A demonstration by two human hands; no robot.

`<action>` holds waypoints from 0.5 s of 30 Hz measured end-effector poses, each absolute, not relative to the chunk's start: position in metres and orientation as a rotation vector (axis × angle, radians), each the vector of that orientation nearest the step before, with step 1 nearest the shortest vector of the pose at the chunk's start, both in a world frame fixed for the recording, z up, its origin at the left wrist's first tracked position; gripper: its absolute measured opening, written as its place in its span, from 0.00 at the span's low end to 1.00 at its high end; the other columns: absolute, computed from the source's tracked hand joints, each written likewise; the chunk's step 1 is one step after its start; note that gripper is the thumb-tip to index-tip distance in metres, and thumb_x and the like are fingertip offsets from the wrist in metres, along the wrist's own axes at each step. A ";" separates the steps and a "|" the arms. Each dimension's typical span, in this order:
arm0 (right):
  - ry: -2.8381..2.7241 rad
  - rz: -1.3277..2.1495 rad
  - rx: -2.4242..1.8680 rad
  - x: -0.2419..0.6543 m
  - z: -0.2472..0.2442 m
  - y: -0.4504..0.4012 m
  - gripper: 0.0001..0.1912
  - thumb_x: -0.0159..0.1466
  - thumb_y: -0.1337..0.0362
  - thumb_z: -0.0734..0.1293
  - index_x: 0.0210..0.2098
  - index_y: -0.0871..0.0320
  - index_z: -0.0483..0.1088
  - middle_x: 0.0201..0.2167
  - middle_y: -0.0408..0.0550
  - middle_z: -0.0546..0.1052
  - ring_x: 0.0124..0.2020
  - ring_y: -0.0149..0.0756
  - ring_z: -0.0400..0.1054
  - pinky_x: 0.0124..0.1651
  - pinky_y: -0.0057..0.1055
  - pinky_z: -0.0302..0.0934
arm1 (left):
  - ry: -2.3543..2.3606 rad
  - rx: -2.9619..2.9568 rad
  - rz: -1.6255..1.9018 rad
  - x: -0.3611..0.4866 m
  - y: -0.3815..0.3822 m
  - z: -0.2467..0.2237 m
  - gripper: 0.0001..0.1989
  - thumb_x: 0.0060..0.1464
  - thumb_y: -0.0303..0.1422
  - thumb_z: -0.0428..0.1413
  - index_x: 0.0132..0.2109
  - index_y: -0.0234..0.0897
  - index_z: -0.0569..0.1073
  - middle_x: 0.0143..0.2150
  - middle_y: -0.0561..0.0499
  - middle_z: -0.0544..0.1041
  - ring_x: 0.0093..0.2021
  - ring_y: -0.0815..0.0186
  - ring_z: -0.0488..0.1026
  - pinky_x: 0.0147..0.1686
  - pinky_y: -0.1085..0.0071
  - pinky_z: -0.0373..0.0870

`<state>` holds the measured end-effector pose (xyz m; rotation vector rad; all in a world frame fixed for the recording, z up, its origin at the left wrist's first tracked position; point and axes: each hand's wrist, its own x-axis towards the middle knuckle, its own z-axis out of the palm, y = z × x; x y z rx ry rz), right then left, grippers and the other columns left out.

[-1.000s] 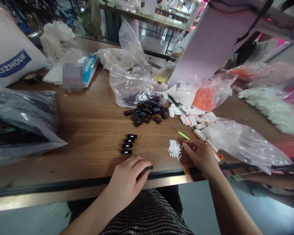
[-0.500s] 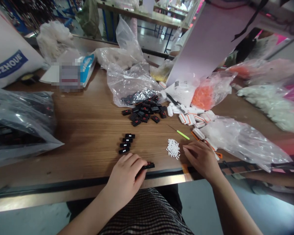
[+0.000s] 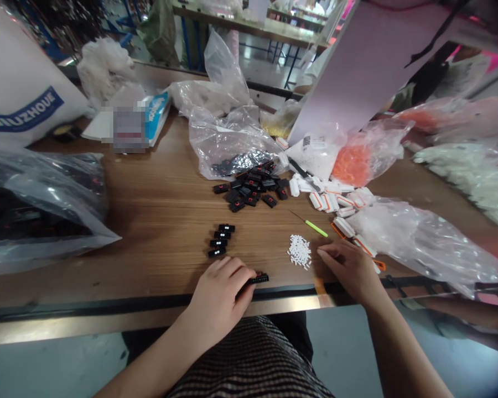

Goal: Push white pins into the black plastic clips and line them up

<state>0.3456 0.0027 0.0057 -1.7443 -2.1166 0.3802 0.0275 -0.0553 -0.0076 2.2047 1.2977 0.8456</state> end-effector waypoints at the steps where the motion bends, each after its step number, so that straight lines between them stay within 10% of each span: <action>1: -2.106 0.384 -1.757 0.344 0.007 0.002 0.13 0.66 0.56 0.66 0.31 0.55 0.77 0.32 0.49 0.79 0.33 0.41 0.73 0.35 0.37 0.64 | 1.295 2.198 0.840 0.027 -0.056 -0.007 0.05 0.61 0.26 0.56 0.43 0.38 0.73 0.39 0.49 0.75 0.40 0.58 0.71 0.42 0.57 0.71; 15: -2.353 0.627 -1.149 0.227 0.025 -0.035 0.06 0.69 0.67 0.64 0.38 0.55 0.74 0.33 0.44 0.76 0.36 0.36 0.68 0.44 0.38 0.57 | 1.283 2.168 0.743 0.025 -0.055 -0.002 0.03 0.63 0.27 0.54 0.42 0.37 0.72 0.39 0.50 0.73 0.41 0.59 0.69 0.45 0.58 0.68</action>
